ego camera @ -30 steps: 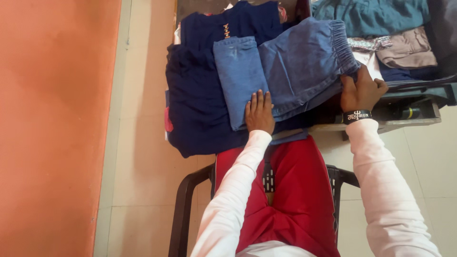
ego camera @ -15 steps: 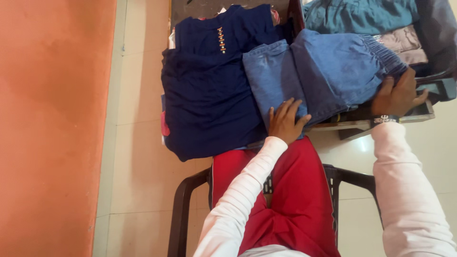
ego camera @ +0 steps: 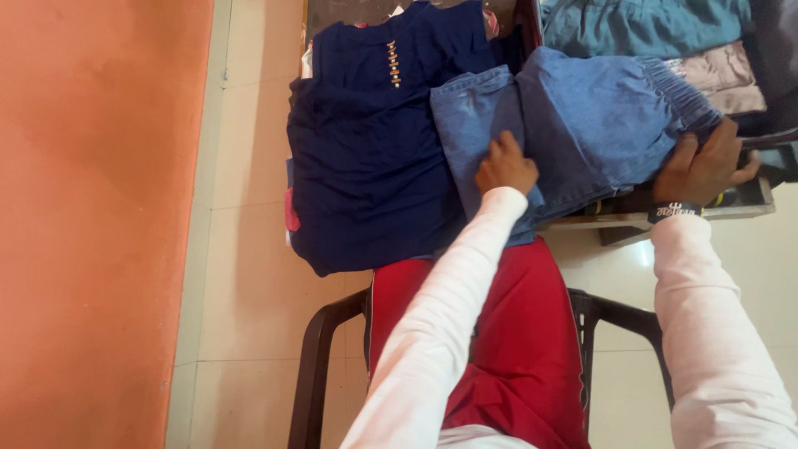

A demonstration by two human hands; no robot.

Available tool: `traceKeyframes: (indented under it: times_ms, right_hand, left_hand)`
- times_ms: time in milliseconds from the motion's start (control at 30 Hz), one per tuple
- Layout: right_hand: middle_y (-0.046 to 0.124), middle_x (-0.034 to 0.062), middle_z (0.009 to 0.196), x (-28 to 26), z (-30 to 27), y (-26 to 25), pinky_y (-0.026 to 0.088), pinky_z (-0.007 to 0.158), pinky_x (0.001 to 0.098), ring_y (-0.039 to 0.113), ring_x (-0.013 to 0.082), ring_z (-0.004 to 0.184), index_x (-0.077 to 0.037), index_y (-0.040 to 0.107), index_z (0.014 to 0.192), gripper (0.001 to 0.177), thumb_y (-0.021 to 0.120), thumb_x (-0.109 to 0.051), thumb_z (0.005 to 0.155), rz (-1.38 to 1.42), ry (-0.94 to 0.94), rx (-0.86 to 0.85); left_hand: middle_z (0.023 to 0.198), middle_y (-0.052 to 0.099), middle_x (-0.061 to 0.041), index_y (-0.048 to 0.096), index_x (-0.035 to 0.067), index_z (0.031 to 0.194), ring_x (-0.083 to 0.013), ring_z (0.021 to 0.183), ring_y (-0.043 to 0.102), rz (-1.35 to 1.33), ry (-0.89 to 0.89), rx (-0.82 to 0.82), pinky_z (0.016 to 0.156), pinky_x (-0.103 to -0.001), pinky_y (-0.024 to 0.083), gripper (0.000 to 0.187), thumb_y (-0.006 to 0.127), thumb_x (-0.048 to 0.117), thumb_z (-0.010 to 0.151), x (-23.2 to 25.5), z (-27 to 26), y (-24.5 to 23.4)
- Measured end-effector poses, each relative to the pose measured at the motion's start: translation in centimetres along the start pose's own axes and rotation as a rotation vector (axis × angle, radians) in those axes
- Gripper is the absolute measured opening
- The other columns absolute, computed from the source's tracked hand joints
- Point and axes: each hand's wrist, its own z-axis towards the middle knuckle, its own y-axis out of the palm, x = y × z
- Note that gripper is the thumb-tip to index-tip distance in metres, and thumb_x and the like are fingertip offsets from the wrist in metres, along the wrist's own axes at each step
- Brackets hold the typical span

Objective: The person spreads out and smooths a blue dress, grey trousers, and denim jeans on a table before folding and placing them into an open suitcase.

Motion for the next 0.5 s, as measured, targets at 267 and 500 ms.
traceKeyframes:
  times_ms: [267,500]
  right_hand:
    - [0.067,0.0193,0.125,1.2,-0.1,0.6,0.020,0.118,0.0606,0.059,0.0388,0.125,-0.001,0.055,0.133,0.035,0.058,-0.010,0.100,0.021,-0.036,0.018]
    - [0.065,0.0291,0.126,2.9,-0.7,2.3,0.049,0.095,0.0537,0.063,0.0482,0.109,0.007,0.055,0.141,0.041,0.060,-0.009,0.103,0.231,0.119,0.029]
  left_hand:
    - [0.085,0.076,-0.016,0.072,0.001,0.105,-0.0253,0.075,0.074,-0.551,0.168,0.101,0.069,-0.038,0.058,0.031,0.066,0.013,0.077,-15.0,7.0,-6.5]
    - [0.104,0.074,-0.015,0.062,-0.002,0.127,-0.0226,0.093,0.071,-0.579,-0.166,0.137,0.083,-0.032,0.055,0.051,0.069,0.010,0.078,-30.1,2.6,-11.9]
